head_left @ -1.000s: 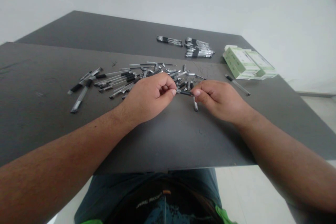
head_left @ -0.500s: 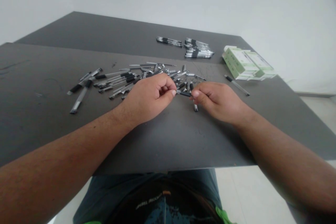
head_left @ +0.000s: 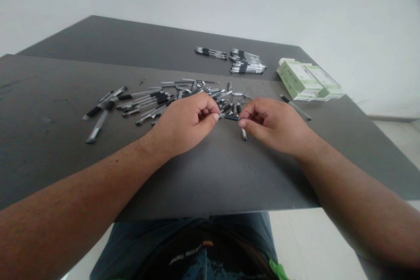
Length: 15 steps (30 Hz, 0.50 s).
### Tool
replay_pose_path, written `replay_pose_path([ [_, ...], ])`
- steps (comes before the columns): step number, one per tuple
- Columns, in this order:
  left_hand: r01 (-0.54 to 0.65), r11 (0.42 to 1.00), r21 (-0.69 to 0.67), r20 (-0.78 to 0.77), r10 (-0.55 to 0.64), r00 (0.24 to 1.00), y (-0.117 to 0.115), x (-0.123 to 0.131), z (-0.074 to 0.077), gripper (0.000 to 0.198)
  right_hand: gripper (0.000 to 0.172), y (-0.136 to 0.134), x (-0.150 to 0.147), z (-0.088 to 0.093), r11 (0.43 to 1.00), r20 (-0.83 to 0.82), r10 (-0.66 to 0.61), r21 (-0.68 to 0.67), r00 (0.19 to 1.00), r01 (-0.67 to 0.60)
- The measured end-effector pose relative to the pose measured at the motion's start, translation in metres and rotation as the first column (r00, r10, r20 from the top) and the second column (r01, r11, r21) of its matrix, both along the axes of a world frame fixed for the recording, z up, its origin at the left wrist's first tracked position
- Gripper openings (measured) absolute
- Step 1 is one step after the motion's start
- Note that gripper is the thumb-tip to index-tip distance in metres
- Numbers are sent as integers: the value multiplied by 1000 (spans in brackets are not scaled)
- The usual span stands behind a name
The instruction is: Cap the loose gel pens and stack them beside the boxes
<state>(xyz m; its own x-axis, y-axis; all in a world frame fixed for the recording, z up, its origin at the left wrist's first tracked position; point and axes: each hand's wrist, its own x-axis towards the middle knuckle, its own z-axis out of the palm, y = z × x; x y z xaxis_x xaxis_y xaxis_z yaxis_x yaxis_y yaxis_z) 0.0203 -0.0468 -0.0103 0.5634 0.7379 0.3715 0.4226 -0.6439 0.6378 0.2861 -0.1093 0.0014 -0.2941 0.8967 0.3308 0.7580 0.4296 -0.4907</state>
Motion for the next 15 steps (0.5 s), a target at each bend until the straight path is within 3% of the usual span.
replay_pose_path([
  [3,5,1000,0,2,-5,1000,0,0,0,9,32,0,0,2,999,39,32,36,999,-34],
  [8,-7,1000,-12,-13,7,1000,-1,0,2,10,23,0,1,2,1000,23,-1,2,1000,1],
  [12,-3,1000,-18,-31,3,1000,-2,-1,4,10,36,-1,1,3,999,40,44,9,998,-44],
  [15,-2,1000,-23,-35,1,999,-2,-1,4,10,27,-1,0,4,1000,5,13,-17,1000,-13],
])
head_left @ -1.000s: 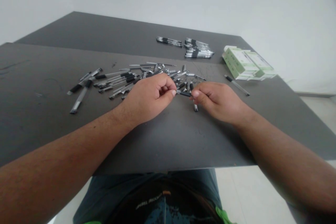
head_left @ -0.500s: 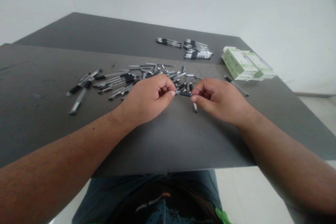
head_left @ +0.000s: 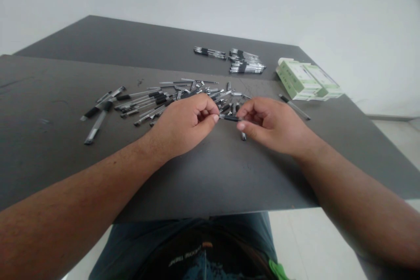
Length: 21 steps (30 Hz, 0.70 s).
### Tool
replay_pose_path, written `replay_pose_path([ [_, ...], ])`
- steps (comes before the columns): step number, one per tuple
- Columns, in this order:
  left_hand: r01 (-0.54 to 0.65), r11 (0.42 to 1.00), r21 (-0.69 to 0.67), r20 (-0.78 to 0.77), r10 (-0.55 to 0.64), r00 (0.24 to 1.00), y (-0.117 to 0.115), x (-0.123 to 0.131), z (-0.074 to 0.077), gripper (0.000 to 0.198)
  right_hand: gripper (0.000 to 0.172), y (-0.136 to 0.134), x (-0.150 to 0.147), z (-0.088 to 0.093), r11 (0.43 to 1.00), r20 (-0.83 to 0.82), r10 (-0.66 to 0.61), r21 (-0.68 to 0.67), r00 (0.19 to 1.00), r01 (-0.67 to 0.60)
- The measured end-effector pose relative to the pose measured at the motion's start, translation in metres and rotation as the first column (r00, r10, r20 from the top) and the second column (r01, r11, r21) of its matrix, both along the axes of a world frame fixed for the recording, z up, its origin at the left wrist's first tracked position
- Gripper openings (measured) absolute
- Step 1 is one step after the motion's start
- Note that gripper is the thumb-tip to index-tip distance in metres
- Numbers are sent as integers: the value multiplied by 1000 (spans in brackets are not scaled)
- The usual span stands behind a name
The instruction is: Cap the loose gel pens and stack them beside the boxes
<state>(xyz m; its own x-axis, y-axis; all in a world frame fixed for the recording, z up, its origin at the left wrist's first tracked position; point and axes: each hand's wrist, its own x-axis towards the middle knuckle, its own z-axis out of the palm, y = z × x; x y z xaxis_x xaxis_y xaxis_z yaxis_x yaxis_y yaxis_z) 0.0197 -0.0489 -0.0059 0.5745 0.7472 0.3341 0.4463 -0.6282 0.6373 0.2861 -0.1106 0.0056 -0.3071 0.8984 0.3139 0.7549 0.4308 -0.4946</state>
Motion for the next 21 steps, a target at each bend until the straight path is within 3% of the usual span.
replay_pose_path([
  [2,-4,1000,-3,-3,4,1000,0,0,0,10,23,0,-1,0,1000,19,-10,6,1000,10],
  [6,-11,1000,-4,-20,11,1000,0,0,0,9,34,0,-1,0,999,20,32,29,999,-33],
  [11,-18,1000,-9,-22,18,1000,0,0,0,10,20,0,-1,1,1000,38,8,6,999,-9],
  [14,-16,1000,-7,-17,16,1000,0,0,1,10,31,0,-1,1,999,56,43,5,998,-43],
  [19,-13,1000,-1,-17,13,1000,0,0,1,10,24,0,-1,1,1000,33,20,-20,999,-19],
  [21,-7,1000,-2,-21,7,1000,0,0,0,10,31,1,-1,1,999,62,39,-22,997,-38],
])
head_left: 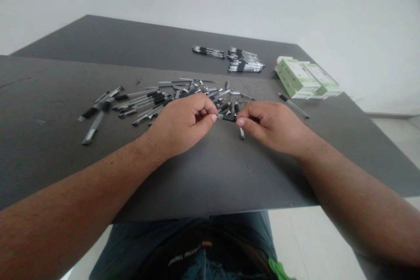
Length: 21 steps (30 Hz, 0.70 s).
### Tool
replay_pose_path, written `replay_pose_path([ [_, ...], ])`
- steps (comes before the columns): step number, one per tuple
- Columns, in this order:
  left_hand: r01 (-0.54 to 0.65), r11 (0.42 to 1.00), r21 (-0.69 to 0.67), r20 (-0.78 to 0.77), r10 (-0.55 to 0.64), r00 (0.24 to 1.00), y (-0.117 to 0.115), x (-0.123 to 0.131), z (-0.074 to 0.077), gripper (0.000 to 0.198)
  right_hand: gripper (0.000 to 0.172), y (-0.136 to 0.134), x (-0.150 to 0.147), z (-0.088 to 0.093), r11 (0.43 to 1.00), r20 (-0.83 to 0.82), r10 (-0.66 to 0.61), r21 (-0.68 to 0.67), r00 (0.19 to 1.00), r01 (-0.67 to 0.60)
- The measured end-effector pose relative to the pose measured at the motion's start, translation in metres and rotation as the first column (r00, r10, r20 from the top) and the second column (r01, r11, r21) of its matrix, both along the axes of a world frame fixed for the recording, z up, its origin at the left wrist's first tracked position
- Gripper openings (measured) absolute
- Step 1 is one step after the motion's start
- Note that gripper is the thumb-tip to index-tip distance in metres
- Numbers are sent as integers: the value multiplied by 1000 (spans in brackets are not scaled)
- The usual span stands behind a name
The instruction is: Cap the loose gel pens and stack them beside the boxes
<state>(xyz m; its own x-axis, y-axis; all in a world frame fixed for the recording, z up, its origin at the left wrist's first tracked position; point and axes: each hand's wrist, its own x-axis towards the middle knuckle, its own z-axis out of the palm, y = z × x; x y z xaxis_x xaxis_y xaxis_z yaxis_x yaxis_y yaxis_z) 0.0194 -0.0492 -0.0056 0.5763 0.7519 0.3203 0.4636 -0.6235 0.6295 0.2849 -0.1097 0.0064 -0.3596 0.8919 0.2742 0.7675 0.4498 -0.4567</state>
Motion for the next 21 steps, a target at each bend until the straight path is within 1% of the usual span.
replay_pose_path([
  [1,5,1000,1,1,-5,1000,0,0,0,10,35,0,0,0,1000,-1,10,-2,1000,-10],
  [2,7,1000,4,2,-7,1000,0,0,-1,10,35,0,0,-1,1000,-15,12,-8,1000,-12],
  [5,1,1000,15,3,-1,1000,1,0,-2,10,22,1,0,-2,999,-65,-20,-43,998,17],
  [7,-6,1000,20,-2,6,1000,1,0,-3,10,19,1,0,-2,999,-43,-24,-49,999,22],
  [8,-8,1000,22,-4,8,1000,1,0,-3,11,22,1,0,-2,999,-20,-15,-45,1000,14],
  [10,-11,1000,28,-1,11,1000,1,0,-4,12,33,1,0,-2,999,-1,12,-36,1000,-12],
  [11,-10,999,31,3,10,1000,2,0,-4,12,35,1,0,-2,999,-11,16,-38,1000,-16],
  [14,1,999,36,2,-1,1000,2,-1,-4,12,25,1,0,-2,999,-52,-11,-43,999,9],
  [15,6,999,37,-1,-6,1000,3,-1,-4,12,24,1,0,-2,999,-49,-13,-41,999,11],
  [18,11,999,32,-6,-11,1000,3,-1,-4,12,34,1,0,-2,999,-26,13,-42,1000,-14],
  [19,11,1000,27,-7,-11,1000,3,-1,-4,12,35,1,-1,-2,999,-34,17,-50,999,-18],
  [21,6,1000,22,-13,-6,1000,3,-1,-4,12,28,1,-1,-2,999,-55,3,-52,998,-6],
])
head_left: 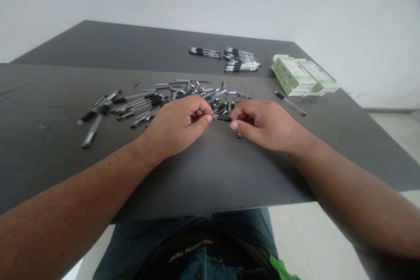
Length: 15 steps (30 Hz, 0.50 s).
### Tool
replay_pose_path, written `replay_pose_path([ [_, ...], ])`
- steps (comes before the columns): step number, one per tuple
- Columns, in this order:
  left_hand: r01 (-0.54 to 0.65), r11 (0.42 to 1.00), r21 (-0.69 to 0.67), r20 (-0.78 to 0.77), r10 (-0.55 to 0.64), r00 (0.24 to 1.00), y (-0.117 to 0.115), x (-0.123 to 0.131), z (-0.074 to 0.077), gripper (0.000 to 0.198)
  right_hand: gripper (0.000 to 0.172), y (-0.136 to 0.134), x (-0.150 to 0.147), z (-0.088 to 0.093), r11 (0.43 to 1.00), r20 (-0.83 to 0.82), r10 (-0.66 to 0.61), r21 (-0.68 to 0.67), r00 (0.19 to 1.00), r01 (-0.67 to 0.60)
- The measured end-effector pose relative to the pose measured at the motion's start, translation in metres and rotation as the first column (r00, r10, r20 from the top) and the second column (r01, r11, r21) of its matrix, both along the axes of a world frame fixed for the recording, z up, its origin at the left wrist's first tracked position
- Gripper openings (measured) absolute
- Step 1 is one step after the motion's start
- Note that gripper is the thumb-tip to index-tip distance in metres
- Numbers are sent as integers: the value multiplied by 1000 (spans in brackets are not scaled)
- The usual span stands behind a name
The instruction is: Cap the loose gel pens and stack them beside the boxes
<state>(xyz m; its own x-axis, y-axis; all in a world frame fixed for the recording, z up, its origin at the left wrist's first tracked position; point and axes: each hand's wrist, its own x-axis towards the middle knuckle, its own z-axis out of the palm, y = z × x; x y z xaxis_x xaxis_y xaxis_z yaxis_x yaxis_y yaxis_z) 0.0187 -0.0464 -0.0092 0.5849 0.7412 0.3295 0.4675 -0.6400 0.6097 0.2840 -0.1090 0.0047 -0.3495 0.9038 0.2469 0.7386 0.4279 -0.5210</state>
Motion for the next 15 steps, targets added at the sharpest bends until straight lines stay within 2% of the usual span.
replay_pose_path([
  [2,-4,1000,2,-4,4,1000,0,0,0,12,22,0,0,0,1000,11,-4,16,1000,4],
  [6,0,1000,8,12,0,1000,-1,0,-1,11,35,-1,0,0,1000,32,19,21,999,-20],
  [11,3,1000,7,17,-3,1000,0,-1,0,11,19,-1,0,0,1000,12,-21,13,1000,21],
  [15,-5,1000,8,9,5,1000,0,-1,1,11,29,-2,0,1,1000,20,2,18,1000,-2],
])
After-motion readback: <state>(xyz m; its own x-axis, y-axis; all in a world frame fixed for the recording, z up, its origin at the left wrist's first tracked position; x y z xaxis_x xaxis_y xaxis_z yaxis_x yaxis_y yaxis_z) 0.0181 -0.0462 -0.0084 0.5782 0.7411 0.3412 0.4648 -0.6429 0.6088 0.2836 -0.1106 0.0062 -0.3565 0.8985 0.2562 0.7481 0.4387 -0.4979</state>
